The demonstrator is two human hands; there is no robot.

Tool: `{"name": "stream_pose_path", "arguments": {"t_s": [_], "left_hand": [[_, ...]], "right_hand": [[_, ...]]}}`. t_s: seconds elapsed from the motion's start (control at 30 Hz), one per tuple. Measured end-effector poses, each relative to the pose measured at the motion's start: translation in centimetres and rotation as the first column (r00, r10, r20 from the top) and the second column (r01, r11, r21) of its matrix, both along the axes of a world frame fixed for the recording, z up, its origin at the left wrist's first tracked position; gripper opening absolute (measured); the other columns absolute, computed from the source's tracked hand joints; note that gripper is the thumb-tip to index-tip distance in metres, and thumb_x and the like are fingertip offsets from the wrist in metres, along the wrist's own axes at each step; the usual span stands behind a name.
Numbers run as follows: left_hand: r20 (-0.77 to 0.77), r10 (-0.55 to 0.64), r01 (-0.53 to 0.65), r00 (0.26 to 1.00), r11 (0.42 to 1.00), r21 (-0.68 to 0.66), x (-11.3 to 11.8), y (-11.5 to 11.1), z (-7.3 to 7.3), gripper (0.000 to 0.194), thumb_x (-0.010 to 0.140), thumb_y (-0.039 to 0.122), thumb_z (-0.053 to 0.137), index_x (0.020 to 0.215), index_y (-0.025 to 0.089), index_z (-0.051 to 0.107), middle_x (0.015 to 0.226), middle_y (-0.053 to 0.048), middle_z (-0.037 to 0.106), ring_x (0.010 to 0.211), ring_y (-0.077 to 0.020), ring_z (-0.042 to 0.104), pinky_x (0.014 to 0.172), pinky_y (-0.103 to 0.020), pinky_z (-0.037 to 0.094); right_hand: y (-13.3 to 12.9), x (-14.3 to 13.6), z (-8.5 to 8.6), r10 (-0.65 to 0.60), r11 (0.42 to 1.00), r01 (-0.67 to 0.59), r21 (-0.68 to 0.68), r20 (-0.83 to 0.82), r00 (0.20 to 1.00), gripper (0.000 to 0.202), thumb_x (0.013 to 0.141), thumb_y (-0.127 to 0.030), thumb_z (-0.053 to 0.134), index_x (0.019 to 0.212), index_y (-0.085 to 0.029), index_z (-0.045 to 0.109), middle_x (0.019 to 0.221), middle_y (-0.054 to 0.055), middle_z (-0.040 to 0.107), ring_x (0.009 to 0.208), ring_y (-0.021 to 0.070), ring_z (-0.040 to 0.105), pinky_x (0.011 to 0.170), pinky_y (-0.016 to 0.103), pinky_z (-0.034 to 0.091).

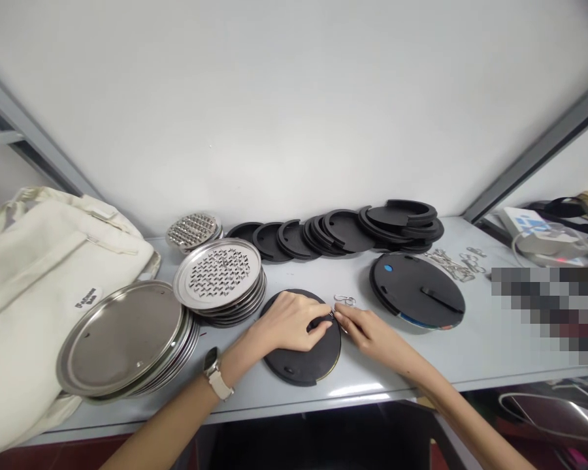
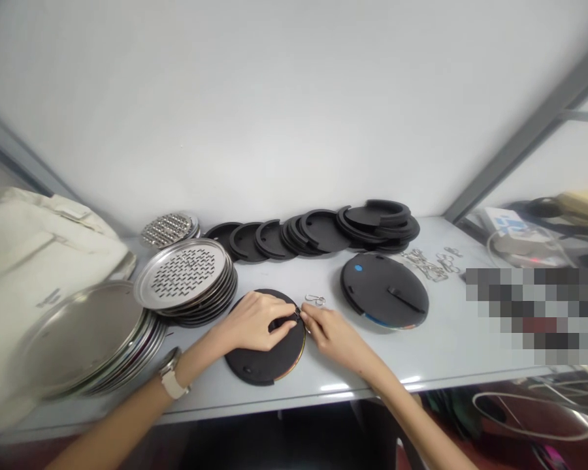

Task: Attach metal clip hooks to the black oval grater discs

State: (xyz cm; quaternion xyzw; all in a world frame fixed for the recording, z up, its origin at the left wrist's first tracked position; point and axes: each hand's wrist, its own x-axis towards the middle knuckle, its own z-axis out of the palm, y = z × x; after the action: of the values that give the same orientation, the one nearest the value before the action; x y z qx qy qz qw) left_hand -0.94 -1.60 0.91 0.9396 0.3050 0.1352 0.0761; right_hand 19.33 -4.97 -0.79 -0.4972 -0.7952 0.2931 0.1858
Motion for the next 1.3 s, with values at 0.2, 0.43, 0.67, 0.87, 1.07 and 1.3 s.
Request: {"name": "stream_pose_path", "arguments": {"t_s": [0.2,0.43,0.67,0.87,1.07,1.3], "left_hand": [[0.003,0.001,-0.001,1.0,1.0,0.001,0.0,-0.1,0.0,0.016,0.09,0.031,0.049,0.079,0.02,0.053,0.074,0.001,0.063,0.069,-0.0164,0.06,0.057,-0.028,0.031],[0.003,0.004,-0.004,1.0,1.0,-0.03,0.0,0.0,0.3,0.015,0.09,0.03,0.05,0.081,0.021,0.057,0.073,0.001,0.063,0.069,-0.0161,0.06,0.058,-0.028,0.034],[-0.006,0.012,-0.012,1.0,0.999,-0.046,-0.1,0.2,0.6,0.018,0.091,0.032,0.05,0.079,0.02,0.056,0.073,0.001,0.062,0.068,-0.0154,0.059,0.058,-0.027,0.033],[-0.013,0.017,-0.017,1.0,1.0,-0.022,-0.1,0.2,0.5,0.02,0.091,0.034,0.051,0.077,0.02,0.053,0.07,0.002,0.059,0.065,-0.0145,0.057,0.056,-0.027,0.03],[-0.015,0.018,-0.018,1.0,0.999,-0.028,-0.1,0.1,0.5,0.018,0.091,0.034,0.05,0.079,0.02,0.054,0.072,0.002,0.06,0.067,-0.0151,0.059,0.057,-0.028,0.031],[0.007,0.018,-0.018,1.0,0.998,-0.058,0.0,0.1,0.6,0.016,0.091,0.032,0.051,0.083,0.02,0.058,0.074,0.001,0.063,0.07,-0.0158,0.061,0.059,-0.028,0.035]], "right_hand": [[-0.2,0.0,-0.3,-0.025,1.0,0.025,0.003,-0.004,1.0,0.028,0.099,-0.033,0.029,0.078,-0.022,0.044,0.065,-0.002,0.05,0.06,0.0155,0.049,0.06,0.028,0.035],[-0.1,-0.1,0.6,-0.022,1.0,0.021,-0.022,-0.031,0.999,0.03,0.099,-0.032,0.03,0.074,-0.021,0.044,0.065,-0.002,0.05,0.061,0.0146,0.049,0.06,0.027,0.037],[-0.4,-0.2,1.0,-0.054,0.999,0.054,-0.009,-0.069,0.996,0.027,0.097,-0.028,0.033,0.072,-0.021,0.041,0.065,-0.002,0.049,0.06,0.0136,0.046,0.056,0.026,0.034],[-0.7,-0.1,0.9,-0.075,0.997,0.072,-0.029,-0.1,0.992,0.02,0.097,-0.028,0.033,0.081,-0.022,0.042,0.066,-0.004,0.046,0.058,0.0124,0.045,0.058,0.025,0.035],[-0.5,-0.2,0.5,-0.086,0.996,0.085,-0.017,-0.09,0.992,0.022,0.098,-0.029,0.032,0.079,-0.023,0.04,0.064,-0.004,0.045,0.057,0.0129,0.045,0.057,0.025,0.034],[0.0,-0.7,0.2,-0.123,0.991,0.124,0.053,-0.03,0.992,0.024,0.097,-0.028,0.034,0.074,-0.023,0.038,0.063,-0.003,0.047,0.055,0.0141,0.048,0.056,0.026,0.032]]}}
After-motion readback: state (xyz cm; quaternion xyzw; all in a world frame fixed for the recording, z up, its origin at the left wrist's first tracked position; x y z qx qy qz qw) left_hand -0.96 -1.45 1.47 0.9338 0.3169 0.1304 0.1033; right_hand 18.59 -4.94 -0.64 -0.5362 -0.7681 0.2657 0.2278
